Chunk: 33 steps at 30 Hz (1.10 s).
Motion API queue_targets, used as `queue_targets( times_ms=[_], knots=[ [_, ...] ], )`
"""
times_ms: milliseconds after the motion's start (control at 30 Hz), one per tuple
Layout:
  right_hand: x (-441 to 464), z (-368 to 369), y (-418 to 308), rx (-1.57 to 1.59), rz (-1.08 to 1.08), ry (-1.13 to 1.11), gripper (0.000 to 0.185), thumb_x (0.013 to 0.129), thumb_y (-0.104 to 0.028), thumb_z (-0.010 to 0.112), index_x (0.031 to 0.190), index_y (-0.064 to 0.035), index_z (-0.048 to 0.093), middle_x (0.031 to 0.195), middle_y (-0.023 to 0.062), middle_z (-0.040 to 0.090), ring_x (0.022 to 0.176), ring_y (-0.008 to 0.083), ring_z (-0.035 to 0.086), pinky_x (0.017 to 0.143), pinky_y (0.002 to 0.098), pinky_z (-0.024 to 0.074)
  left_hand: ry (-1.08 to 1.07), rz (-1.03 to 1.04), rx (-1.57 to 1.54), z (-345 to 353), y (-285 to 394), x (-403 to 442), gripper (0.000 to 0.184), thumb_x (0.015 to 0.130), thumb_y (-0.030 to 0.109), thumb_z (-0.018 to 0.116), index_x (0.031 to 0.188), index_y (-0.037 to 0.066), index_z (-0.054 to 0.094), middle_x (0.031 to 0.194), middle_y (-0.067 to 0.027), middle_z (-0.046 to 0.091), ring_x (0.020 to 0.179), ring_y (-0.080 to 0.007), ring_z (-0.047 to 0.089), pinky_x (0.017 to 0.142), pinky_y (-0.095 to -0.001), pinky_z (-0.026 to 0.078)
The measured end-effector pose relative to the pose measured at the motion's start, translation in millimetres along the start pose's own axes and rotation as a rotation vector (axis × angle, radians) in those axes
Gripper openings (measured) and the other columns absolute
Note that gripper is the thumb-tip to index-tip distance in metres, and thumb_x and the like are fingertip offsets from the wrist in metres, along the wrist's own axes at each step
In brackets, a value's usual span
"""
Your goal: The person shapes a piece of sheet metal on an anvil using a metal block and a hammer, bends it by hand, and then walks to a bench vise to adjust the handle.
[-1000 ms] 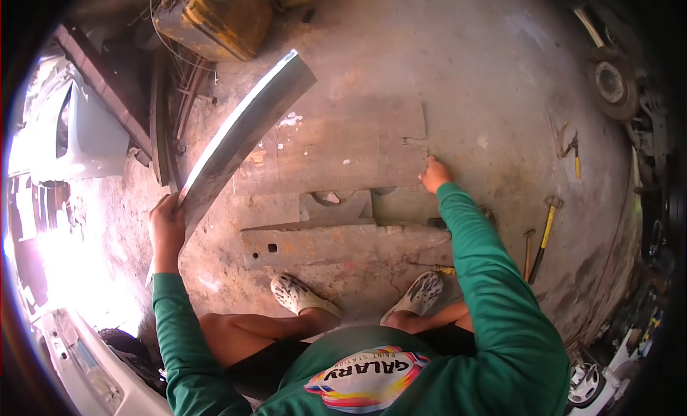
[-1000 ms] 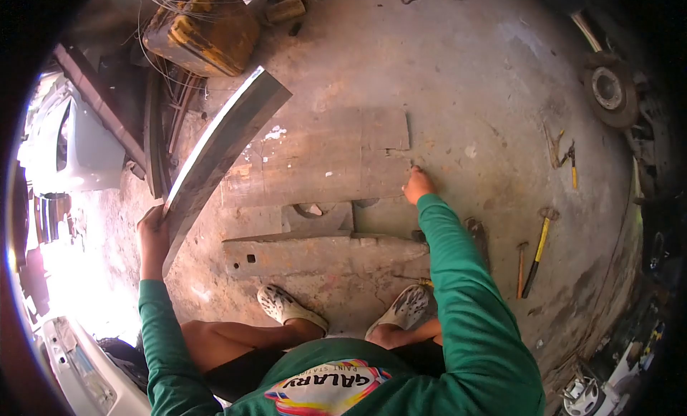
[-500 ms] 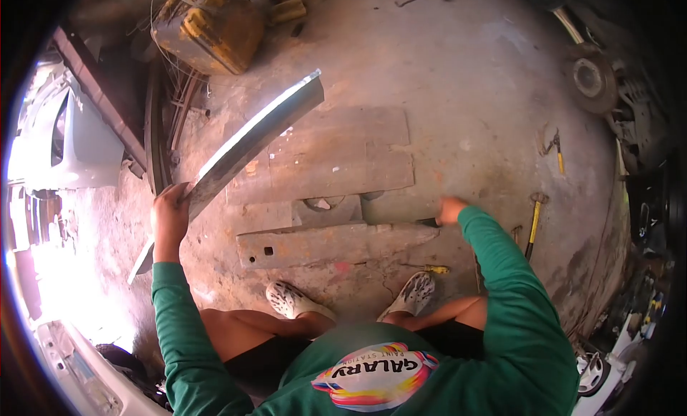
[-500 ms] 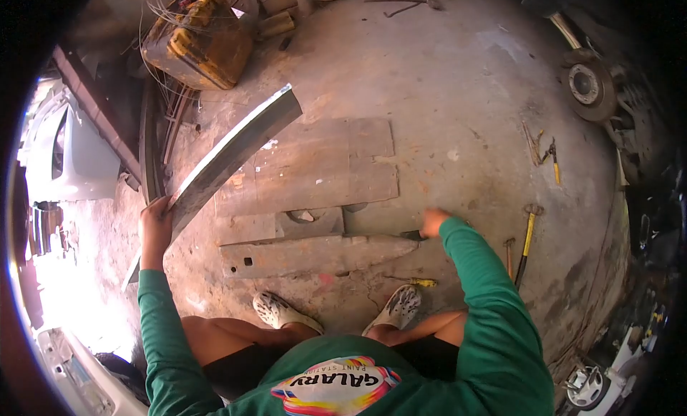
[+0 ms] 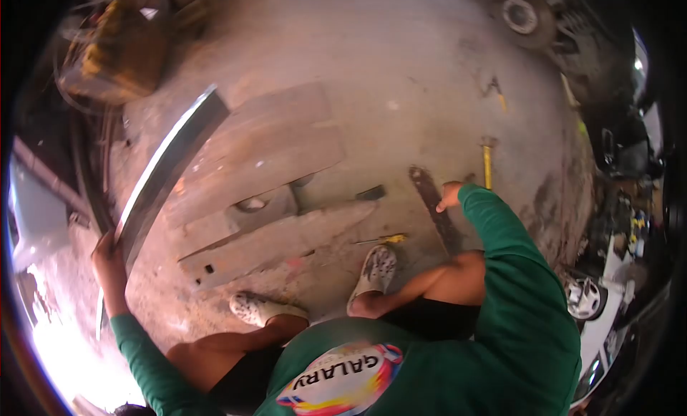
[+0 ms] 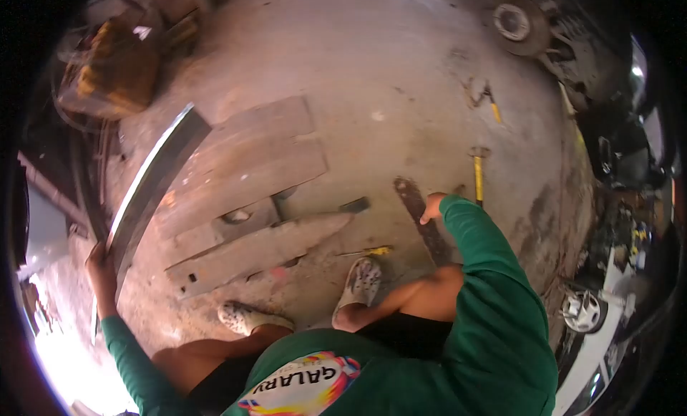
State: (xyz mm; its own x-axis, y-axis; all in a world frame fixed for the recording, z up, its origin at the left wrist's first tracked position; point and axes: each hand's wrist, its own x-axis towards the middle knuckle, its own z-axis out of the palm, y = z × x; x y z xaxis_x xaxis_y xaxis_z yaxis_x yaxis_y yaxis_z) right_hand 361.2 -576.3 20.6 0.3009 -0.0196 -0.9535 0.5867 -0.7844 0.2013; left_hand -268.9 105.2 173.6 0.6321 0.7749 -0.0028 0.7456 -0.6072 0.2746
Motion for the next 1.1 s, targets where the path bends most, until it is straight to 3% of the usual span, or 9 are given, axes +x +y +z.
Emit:
queue_targets(
  times_ms=[67, 133, 200, 333, 467, 567, 700, 900, 1100],
  knots=[
    [-14.2, 10.5, 45.0, 0.010, 0.092, 0.185, 0.101, 0.074, -0.055, 0.094, 0.142, 0.0129, 0.063, 0.141, 0.0306, 0.069, 0.131, 0.0411, 0.068, 0.113, 0.0482, 0.0527, -0.023, -0.004, -0.024, -3.3, 18.2, -6.3, 0.032, 0.095, 0.003, 0.067, 0.124, -0.007, 0.074, 0.111, -0.0262, 0.077, 0.104, -0.0411, 0.075, 0.091, -0.0448, 0.057],
    [-7.3, 61.4, 76.9, 0.086, 0.139, 0.203, 0.130, 0.075, -0.061, 0.093, 0.164, 0.0116, 0.031, 0.159, 0.0331, 0.052, 0.148, 0.0379, 0.055, 0.119, 0.0430, 0.0484, 0.004, -0.010, -0.080, 1.2, 3.2, -7.6, 0.031, 0.096, 0.003, 0.065, 0.124, -0.007, 0.074, 0.108, -0.0260, 0.076, 0.100, -0.0398, 0.074, 0.090, -0.0431, 0.056],
    [11.6, 131.5, 81.8, 0.135, 0.149, 0.367, 0.131, 0.080, -0.057, 0.091, 0.166, 0.0147, 0.023, 0.166, 0.0307, 0.044, 0.154, 0.0325, 0.049, 0.124, 0.0438, 0.0437, 0.004, 0.006, -0.098, 4.5, 2.0, -8.3, 0.032, 0.095, 0.002, 0.065, 0.125, -0.007, 0.073, 0.108, -0.0256, 0.075, 0.099, -0.0388, 0.073, 0.089, -0.0423, 0.056],
    [30.4, 174.7, 9.5, 0.124, 0.116, 0.414, 0.125, 0.079, -0.052, 0.092, 0.165, 0.0124, 0.028, 0.165, 0.0309, 0.045, 0.152, 0.0357, 0.049, 0.124, 0.0451, 0.0437, 0.066, 0.014, -0.075, 0.4, -5.0, -21.7, 0.028, 0.091, -0.002, 0.065, 0.118, -0.004, 0.075, 0.101, -0.0232, 0.075, 0.092, -0.0350, 0.073, 0.085, -0.0409, 0.055],
    [49.8, 223.7, 35.4, 0.185, 0.259, 0.468, 0.117, 0.079, -0.045, 0.093, 0.163, 0.0092, 0.033, 0.164, 0.0312, 0.047, 0.150, 0.0400, 0.051, 0.125, 0.0469, 0.0435, 0.066, -0.056, -0.006, 0.0, 24.8, -14.4, 0.026, 0.090, 0.000, 0.070, 0.115, -0.003, 0.076, 0.097, -0.0219, 0.074, 0.089, -0.0364, 0.074, 0.083, -0.0421, 0.056],
    [69.1, 194.7, 30.6, 0.209, 0.350, 0.516, 0.113, 0.079, -0.041, 0.094, 0.163, 0.0076, 0.036, 0.163, 0.0313, 0.048, 0.149, 0.0421, 0.051, 0.125, 0.0478, 0.0435, 0.082, -0.052, 0.021, -3.4, 39.8, -7.5, 0.026, 0.089, 0.000, 0.070, 0.114, -0.001, 0.076, 0.096, -0.0226, 0.073, 0.090, -0.0383, 0.074, 0.082, -0.0424, 0.056],
    [14.8, 75.3, 28.8, 0.688, -0.279, 0.758, 0.067, 0.084, -0.013, 0.088, 0.145, 0.0003, 0.064, 0.132, 0.0237, 0.069, 0.121, 0.0428, 0.068, 0.108, 0.0474, 0.0531, 0.138, -0.039, 0.012, -12.7, 48.6, -1.6, 0.026, 0.087, 0.000, 0.071, 0.113, 0.001, 0.076, 0.096, -0.0237, 0.072, 0.091, -0.0411, 0.073, 0.081, -0.0427, 0.056],
    [-71.3, -112.0, -89.7, 0.347, -0.722, 0.665, 0.070, 0.091, -0.018, 0.085, 0.155, -0.0060, 0.058, 0.137, 0.0210, 0.063, 0.130, 0.0396, 0.061, 0.111, 0.0454, 0.0496, 0.190, -0.065, -0.015, -17.0, 31.9, -7.4, 0.027, 0.088, 0.000, 0.071, 0.114, 0.001, 0.076, 0.096, -0.0219, 0.073, 0.088, -0.0393, 0.074, 0.080, -0.0422, 0.056],
    [-36.6, -147.7, -305.1, 0.009, -1.076, 0.457, 0.069, 0.098, -0.030, 0.079, 0.159, -0.0129, 0.056, 0.139, 0.0247, 0.065, 0.129, 0.0445, 0.062, 0.111, 0.0497, 0.0500, 0.184, -0.134, -0.033, -24.1, 35.1, -20.4, 0.025, 0.089, 0.000, 0.071, 0.113, 0.001, 0.077, 0.098, -0.0204, 0.074, 0.090, -0.0376, 0.075, 0.083, -0.0417, 0.057]
  ],
)
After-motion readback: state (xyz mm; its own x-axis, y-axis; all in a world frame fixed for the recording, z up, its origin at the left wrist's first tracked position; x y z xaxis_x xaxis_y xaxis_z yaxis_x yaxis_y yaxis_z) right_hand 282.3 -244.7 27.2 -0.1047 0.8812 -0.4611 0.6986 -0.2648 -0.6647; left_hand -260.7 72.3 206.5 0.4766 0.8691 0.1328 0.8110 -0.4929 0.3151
